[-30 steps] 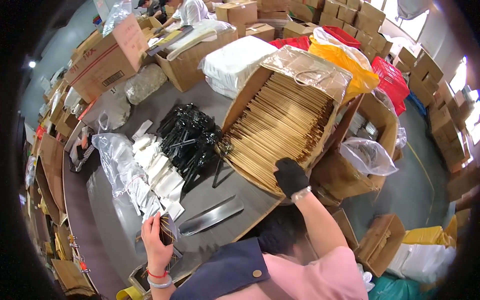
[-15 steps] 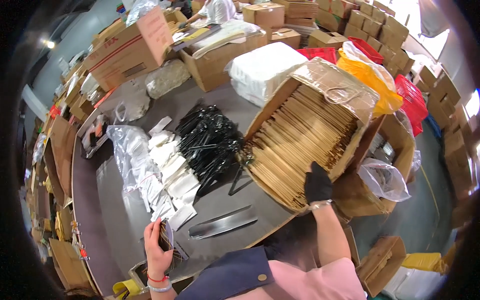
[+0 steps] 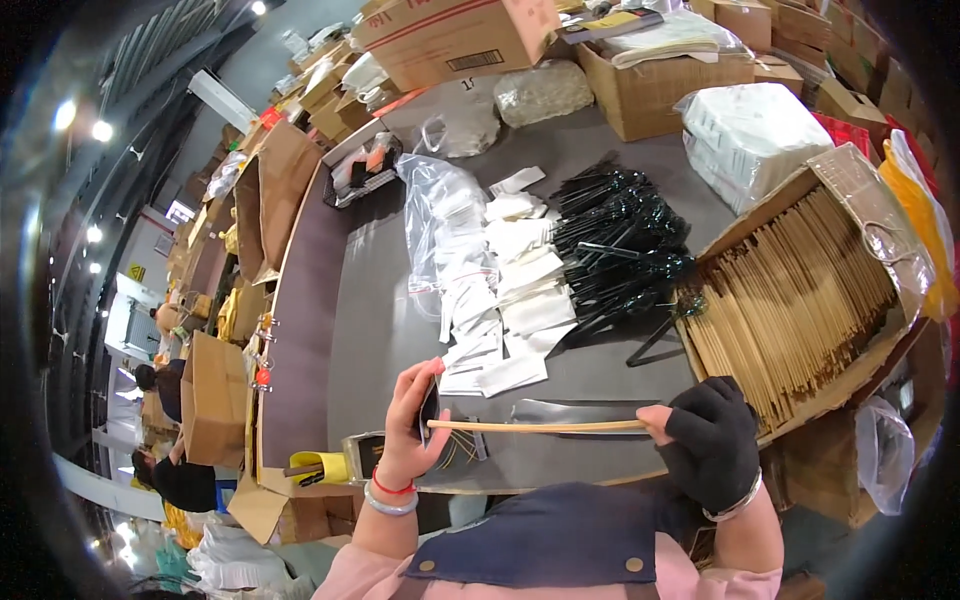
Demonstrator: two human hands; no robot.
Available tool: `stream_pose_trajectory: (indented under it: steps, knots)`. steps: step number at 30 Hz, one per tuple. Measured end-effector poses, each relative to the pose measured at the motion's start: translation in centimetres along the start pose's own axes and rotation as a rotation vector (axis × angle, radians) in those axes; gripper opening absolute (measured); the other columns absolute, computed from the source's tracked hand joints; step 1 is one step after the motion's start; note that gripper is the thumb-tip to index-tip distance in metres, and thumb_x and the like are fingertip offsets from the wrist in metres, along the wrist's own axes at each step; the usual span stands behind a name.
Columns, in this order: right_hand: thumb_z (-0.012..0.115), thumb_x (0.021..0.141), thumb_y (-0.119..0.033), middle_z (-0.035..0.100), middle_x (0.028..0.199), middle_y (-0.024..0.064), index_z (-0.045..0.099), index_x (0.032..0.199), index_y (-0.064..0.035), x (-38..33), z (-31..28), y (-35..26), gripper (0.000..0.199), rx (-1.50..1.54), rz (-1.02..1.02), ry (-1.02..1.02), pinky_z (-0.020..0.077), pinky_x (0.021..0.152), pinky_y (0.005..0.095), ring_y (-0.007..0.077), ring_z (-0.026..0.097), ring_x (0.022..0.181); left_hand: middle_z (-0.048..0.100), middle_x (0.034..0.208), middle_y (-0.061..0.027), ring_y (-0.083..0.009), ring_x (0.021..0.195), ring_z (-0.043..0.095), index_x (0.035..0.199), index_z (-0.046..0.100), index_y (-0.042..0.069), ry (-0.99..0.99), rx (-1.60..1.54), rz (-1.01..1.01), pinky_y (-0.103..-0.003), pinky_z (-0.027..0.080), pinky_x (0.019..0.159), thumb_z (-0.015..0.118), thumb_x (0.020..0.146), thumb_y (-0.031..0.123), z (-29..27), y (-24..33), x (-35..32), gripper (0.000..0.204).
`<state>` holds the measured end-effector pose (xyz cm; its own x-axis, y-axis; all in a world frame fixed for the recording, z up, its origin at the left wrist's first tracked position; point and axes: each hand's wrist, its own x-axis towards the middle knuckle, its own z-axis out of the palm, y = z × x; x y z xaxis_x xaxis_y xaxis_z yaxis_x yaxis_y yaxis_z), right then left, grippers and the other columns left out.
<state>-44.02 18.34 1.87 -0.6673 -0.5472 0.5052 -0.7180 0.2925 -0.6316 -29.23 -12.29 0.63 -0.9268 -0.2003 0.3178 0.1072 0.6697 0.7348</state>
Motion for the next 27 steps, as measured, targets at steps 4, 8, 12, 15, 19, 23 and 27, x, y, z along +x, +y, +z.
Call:
stream_pose_trajectory:
  steps: [4, 8, 12, 15, 19, 23, 27]
  knots:
    - [0.074, 0.063, -0.005, 0.051, 0.066, 0.0029, 0.071, 0.086, -0.012, 1.6, -1.1, -1.0, 0.025, -0.093, -0.174, -0.038, 0.0375, 0.059, 0.0351, 0.0236, 0.049, 0.061, 0.047, 0.129, -0.0166, -0.0287, 0.118, 0.051, 0.136, 0.047, 0.0, -0.016, 0.04, -0.012, -0.031, 0.039, 0.1, 0.057, 0.072, -0.011, -0.3, -0.6, -0.3, 0.065]
    - [0.073, 0.059, -0.007, 0.05, 0.067, -0.0007, 0.071, 0.085, -0.0155, 3.7, -1.9, -3.4, 0.028, -0.145, -0.347, -0.101, 0.0367, 0.059, 0.0352, 0.0205, 0.049, 0.06, 0.046, 0.128, -0.0135, -0.0299, 0.114, 0.051, 0.137, 0.047, 0.002, -0.038, 0.076, 0.033, -0.029, 0.039, 0.096, 0.062, 0.062, -0.015, -0.5, -0.7, -0.3, 0.079]
    - [0.073, 0.06, -0.017, 0.056, 0.068, -0.0054, 0.072, 0.09, -0.0165, 4.8, 1.0, -5.3, 0.029, -0.13, -0.523, -0.202, 0.0427, 0.061, 0.0314, 0.0152, 0.058, 0.067, 0.046, 0.131, -0.0152, -0.0297, 0.118, 0.05, 0.137, 0.047, 0.001, -0.096, 0.168, 0.034, -0.033, 0.039, 0.1, 0.064, 0.076, -0.002, -0.7, -0.9, -0.8, 0.063]
    - [0.064, 0.08, -0.042, 0.041, 0.141, 0.0191, 0.054, 0.125, -0.0168, 5.6, 6.6, -9.0, 0.053, 0.115, -0.491, -0.361, 0.0295, 0.103, 0.0664, 0.0426, 0.037, 0.132, 0.045, 0.132, -0.0144, -0.0313, 0.121, 0.047, 0.138, 0.045, 0.001, 0.005, -0.003, 0.13, -0.038, 0.037, 0.103, 0.062, 0.086, 0.01, 1.6, -1.3, -0.7, 0.056]
    - [0.067, 0.073, -0.059, 0.039, 0.146, 0.0169, 0.048, 0.135, -0.016, 3.0, 14.3, -5.7, 0.078, 0.223, -0.538, -0.3, 0.0192, 0.106, 0.0689, 0.0454, 0.036, 0.132, 0.049, 0.122, -0.0173, -0.0376, 0.113, 0.049, 0.132, 0.05, 0.0, -0.021, 0.235, 0.245, -0.044, 0.039, 0.101, 0.071, 0.07, 0.005, 1.2, -2.0, -0.5, 0.066]
    - [0.078, 0.064, -0.051, 0.052, 0.13, 0.013, 0.05, 0.129, -0.0067, -1.2, 15.1, 4.2, 0.084, -0.233, -0.085, -0.396, 0.0317, 0.103, 0.0541, 0.0377, 0.045, 0.122, 0.047, 0.13, -0.02, -0.039, 0.123, 0.046, 0.134, 0.048, 0.001, 0.018, 0.336, 0.024, -0.039, 0.038, 0.104, 0.063, 0.072, -0.009, -2.2, -5.3, -1.7, 0.064]
    - [0.08, 0.063, -0.043, 0.056, 0.117, 0.0097, 0.057, 0.119, -0.0087, -4.4, 15.3, 7.7, 0.07, -0.354, 0.009, -0.666, 0.0364, 0.095, 0.0497, 0.0325, 0.05, 0.111, 0.047, 0.131, -0.0198, -0.0392, 0.124, 0.044, 0.134, 0.047, 0.003, -0.053, 0.802, -0.249, -0.044, 0.038, 0.105, 0.067, 0.063, -0.004, -4.8, -12.1, -6.2, 0.073]
